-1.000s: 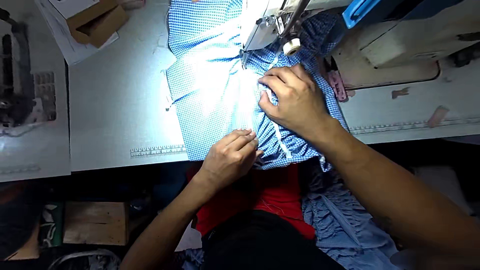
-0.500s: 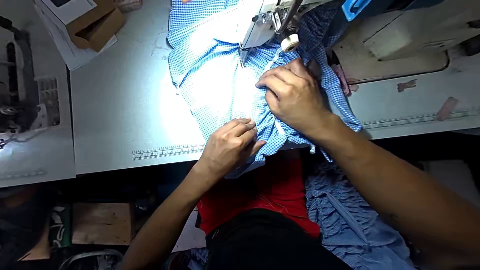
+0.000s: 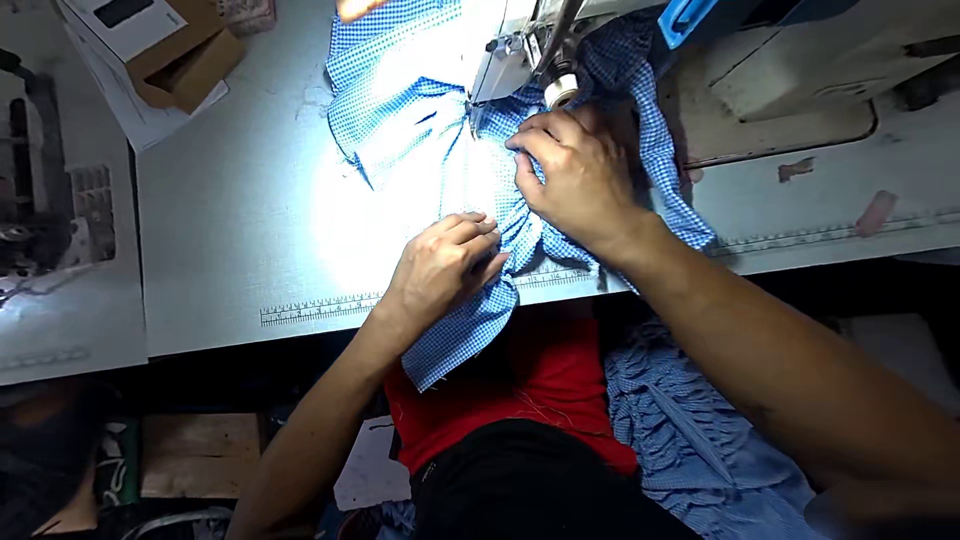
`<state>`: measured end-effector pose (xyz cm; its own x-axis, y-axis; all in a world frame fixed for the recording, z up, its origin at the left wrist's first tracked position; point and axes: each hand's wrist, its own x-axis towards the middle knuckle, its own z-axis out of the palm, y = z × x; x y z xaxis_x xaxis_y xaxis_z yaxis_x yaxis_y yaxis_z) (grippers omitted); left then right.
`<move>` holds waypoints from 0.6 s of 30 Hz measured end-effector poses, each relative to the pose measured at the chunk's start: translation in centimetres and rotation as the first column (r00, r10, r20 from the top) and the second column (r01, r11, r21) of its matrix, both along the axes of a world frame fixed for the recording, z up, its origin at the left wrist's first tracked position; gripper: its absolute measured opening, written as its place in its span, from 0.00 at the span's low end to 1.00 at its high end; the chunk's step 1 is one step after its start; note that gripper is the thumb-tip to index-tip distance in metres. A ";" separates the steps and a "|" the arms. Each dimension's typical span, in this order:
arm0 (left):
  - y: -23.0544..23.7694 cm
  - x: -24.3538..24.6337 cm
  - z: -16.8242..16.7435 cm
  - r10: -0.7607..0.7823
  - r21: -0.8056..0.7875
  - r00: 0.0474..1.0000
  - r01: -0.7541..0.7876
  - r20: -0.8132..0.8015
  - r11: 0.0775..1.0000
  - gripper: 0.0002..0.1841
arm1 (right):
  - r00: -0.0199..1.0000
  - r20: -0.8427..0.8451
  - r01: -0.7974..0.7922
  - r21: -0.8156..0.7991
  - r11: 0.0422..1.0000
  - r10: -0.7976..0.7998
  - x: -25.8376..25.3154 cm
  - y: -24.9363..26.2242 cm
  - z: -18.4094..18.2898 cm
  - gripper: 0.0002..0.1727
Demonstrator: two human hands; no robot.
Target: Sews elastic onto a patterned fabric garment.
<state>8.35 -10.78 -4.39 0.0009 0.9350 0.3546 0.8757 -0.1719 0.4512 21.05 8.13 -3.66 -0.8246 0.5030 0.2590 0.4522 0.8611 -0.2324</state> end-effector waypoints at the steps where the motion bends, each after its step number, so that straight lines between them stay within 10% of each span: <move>1: 0.2 -0.1 -0.1 -0.004 0.019 1.000 0.004 -0.004 1.000 0.14 | 1.000 0.008 0.008 0.012 1.000 -0.008 -0.2 0.2 0.1 0.19; 12: -0.6 1.2 -0.1 0.042 -0.032 0.999 -0.043 -0.026 0.999 0.24 | 0.989 -0.142 -0.046 0.037 0.998 0.051 -0.2 -3.2 1.8 0.16; 18: -0.8 0.2 0.4 -0.102 0.028 0.994 0.103 -0.031 0.994 0.10 | 0.998 -0.013 -0.065 -0.074 0.995 0.064 1.4 -2.6 0.2 0.19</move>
<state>8.58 -11.59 -4.02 0.1074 0.9185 0.3805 0.8655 -0.2747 0.4189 22.49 5.55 -3.45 -0.8532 0.4671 0.2321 0.3934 0.8684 -0.3017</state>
